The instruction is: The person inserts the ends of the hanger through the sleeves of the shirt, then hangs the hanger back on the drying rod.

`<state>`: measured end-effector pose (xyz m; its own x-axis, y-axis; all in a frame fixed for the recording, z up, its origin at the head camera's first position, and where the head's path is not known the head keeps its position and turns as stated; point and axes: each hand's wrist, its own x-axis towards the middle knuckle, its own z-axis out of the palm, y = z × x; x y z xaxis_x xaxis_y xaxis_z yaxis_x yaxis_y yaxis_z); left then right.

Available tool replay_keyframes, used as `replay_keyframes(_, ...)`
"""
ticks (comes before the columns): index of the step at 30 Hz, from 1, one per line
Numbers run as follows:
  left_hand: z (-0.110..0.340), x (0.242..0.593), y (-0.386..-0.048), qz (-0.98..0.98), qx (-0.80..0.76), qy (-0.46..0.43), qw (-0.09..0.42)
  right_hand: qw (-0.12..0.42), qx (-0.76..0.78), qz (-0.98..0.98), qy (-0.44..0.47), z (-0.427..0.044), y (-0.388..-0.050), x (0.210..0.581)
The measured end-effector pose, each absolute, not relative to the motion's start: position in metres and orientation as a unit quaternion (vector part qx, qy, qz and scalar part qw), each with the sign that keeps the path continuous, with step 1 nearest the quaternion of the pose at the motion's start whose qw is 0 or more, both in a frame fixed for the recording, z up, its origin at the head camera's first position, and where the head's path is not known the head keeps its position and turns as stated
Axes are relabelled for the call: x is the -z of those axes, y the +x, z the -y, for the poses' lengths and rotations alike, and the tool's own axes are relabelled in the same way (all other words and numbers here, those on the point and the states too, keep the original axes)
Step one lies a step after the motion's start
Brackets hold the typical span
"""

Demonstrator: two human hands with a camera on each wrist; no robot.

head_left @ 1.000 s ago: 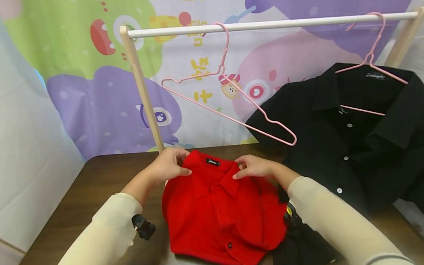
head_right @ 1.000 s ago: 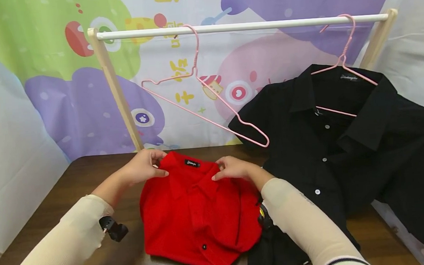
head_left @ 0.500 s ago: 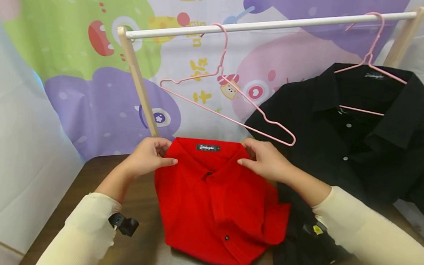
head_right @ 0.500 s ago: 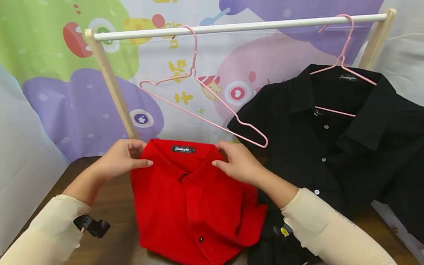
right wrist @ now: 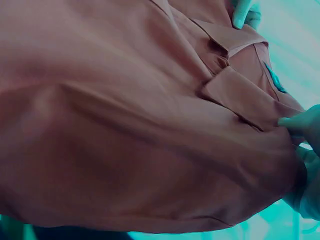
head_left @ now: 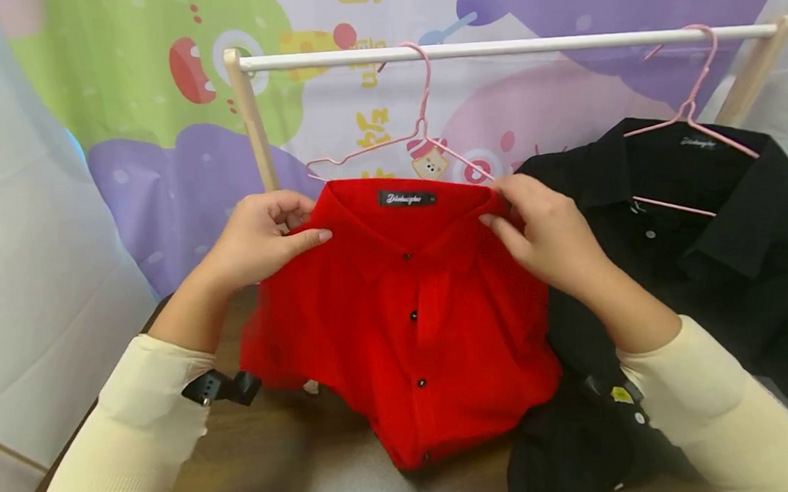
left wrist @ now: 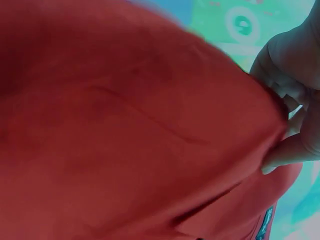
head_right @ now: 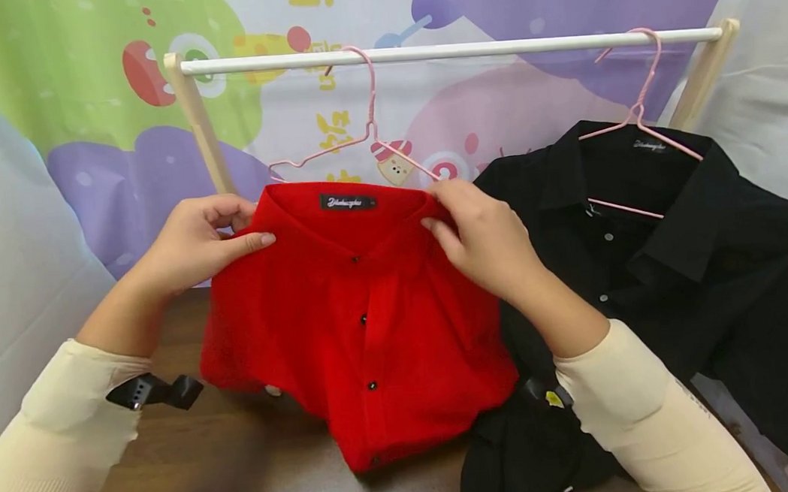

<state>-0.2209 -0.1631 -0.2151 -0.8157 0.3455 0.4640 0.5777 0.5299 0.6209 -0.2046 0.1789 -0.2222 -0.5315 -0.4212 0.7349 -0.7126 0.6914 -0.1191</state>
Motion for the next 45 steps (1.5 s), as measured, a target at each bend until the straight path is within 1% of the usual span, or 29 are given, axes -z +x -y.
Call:
replay_keyframes(2,0.164,0.225,-0.227,0.875,0.386,-0.265,0.123,0.316,-0.204,0.865,0.332,-0.181,-0.207,0.231)
replay_keyframes(8,0.166,0.269,-0.239,0.903,0.346,-0.254,0.019,0.186,-0.204,0.900,0.336,-0.181,-0.220,0.269)
replay_keyframes(10,0.164,0.281,-0.240,0.907,0.339,-0.251,-0.010,0.159,-0.211,0.904,0.336,-0.180,-0.222,0.279)
replay_keyframes(12,0.159,0.291,-0.238,0.910,0.336,-0.240,-0.028,0.147,-0.220,0.904,0.337,-0.179,-0.222,0.286)
replay_keyframes(14,0.152,0.299,-0.236,0.916,0.333,-0.224,-0.026,0.146,-0.226,0.901,0.340,-0.179,-0.221,0.290)
replay_keyframes(15,0.147,0.302,-0.234,0.920,0.330,-0.211,-0.013,0.148,-0.230,0.899,0.342,-0.178,-0.221,0.291)
replay_keyframes(20,0.128,0.313,-0.228,0.935,0.308,-0.150,0.096,0.164,-0.233,0.891,0.353,-0.177,-0.220,0.288)
replay_keyframes(23,0.124,0.317,-0.227,0.934,0.308,-0.126,0.127,0.167,-0.229,0.893,0.350,-0.178,-0.220,0.287)
replay_keyframes(26,0.126,0.316,-0.228,0.933,0.316,-0.124,0.121,0.170,-0.215,0.899,0.340,-0.180,-0.219,0.286)
replay_keyframes(31,0.135,0.307,-0.228,0.929,0.333,-0.152,0.059,0.177,-0.192,0.908,0.328,-0.185,-0.220,0.287)
replay_keyframes(34,0.138,0.301,-0.228,0.923,0.330,-0.193,0.039,0.184,-0.163,0.913,0.325,-0.186,-0.221,0.286)
replay_keyframes(38,0.138,0.293,-0.227,0.910,0.345,-0.227,0.043,0.191,-0.101,0.924,0.314,-0.185,-0.223,0.282)
replay_keyframes(42,0.137,0.285,-0.226,0.905,0.361,-0.221,0.048,0.193,-0.080,0.931,0.299,-0.182,-0.218,0.267)
replay_keyframes(45,0.136,0.280,-0.225,0.909,0.345,-0.226,0.063,0.222,-0.087,0.926,0.294,-0.179,-0.216,0.250)
